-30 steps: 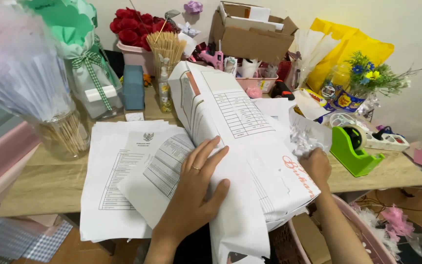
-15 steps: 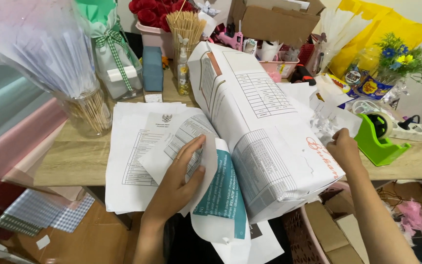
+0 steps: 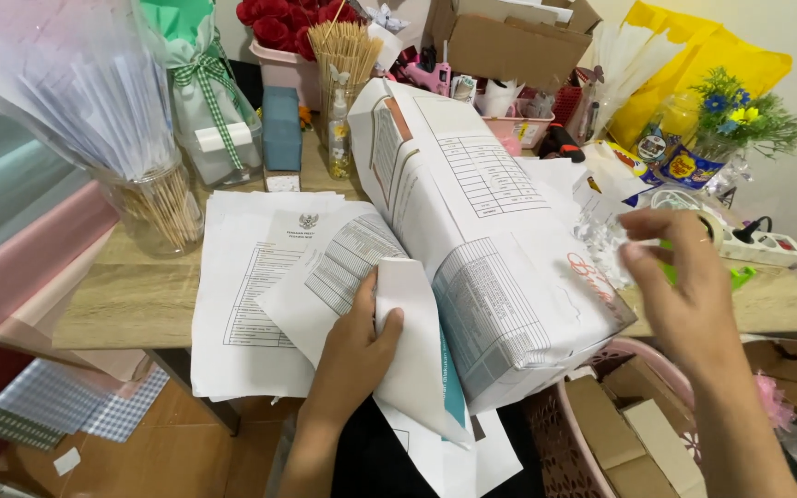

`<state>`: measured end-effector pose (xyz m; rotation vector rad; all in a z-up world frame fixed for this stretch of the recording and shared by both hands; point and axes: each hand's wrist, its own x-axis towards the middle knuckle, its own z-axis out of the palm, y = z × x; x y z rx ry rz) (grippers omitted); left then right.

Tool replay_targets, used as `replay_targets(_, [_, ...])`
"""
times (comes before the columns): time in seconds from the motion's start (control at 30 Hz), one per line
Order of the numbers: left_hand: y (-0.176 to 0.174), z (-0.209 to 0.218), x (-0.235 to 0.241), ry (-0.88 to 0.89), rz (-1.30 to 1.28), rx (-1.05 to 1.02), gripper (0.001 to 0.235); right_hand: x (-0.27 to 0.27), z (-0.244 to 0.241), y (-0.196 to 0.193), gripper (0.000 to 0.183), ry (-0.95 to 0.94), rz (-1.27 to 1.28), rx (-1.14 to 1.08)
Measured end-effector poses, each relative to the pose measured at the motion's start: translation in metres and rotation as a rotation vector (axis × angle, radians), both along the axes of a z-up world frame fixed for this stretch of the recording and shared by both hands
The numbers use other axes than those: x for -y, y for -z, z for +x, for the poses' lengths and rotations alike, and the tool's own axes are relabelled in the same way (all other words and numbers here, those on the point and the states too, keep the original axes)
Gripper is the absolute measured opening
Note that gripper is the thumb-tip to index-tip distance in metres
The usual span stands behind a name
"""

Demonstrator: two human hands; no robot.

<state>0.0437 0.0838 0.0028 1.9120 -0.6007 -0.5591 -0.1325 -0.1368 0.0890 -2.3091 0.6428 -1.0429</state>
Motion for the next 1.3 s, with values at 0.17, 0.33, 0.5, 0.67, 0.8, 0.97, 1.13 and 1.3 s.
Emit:
replay_targets(0.17, [0.011,-0.003,-0.002,-0.062,-0.028,0.023,0.046,-0.044,0.002,0.031,0.107,-0.056,-0.57,-0.518])
replay_targets(0.33, [0.025,0.009,-0.016,-0.116,-0.032,0.02,0.049,-0.032,-0.003,0.025,0.101,0.029,-0.313,-0.616])
replay_targets(0.5, [0.036,0.018,-0.032,-0.138,-0.064,-0.025,0.044,-0.014,-0.013,0.023,0.098,0.069,-0.189,-0.56])
replay_targets(0.67, [0.046,0.033,-0.054,-0.266,-0.084,-0.131,0.045,0.031,-0.02,0.041,0.087,0.089,-0.018,-0.215])
replay_targets(0.8, [0.058,0.043,-0.066,-0.319,-0.112,-0.163,0.048,0.068,-0.032,0.068,0.074,0.092,0.063,-0.077])
replay_targets(0.97, [0.077,0.048,-0.069,-0.363,-0.091,-0.231,0.057,0.101,-0.043,0.099,0.07,0.115,0.437,0.135])
replay_targets(1.13, [0.077,0.053,-0.068,-0.354,-0.083,-0.196,0.054,0.132,-0.054,0.124,0.041,0.23,0.764,0.357])
replay_targets(1.3, [0.072,0.059,-0.068,-0.338,-0.125,-0.186,0.049,0.124,-0.056,0.128,0.033,0.34,0.961,0.564])
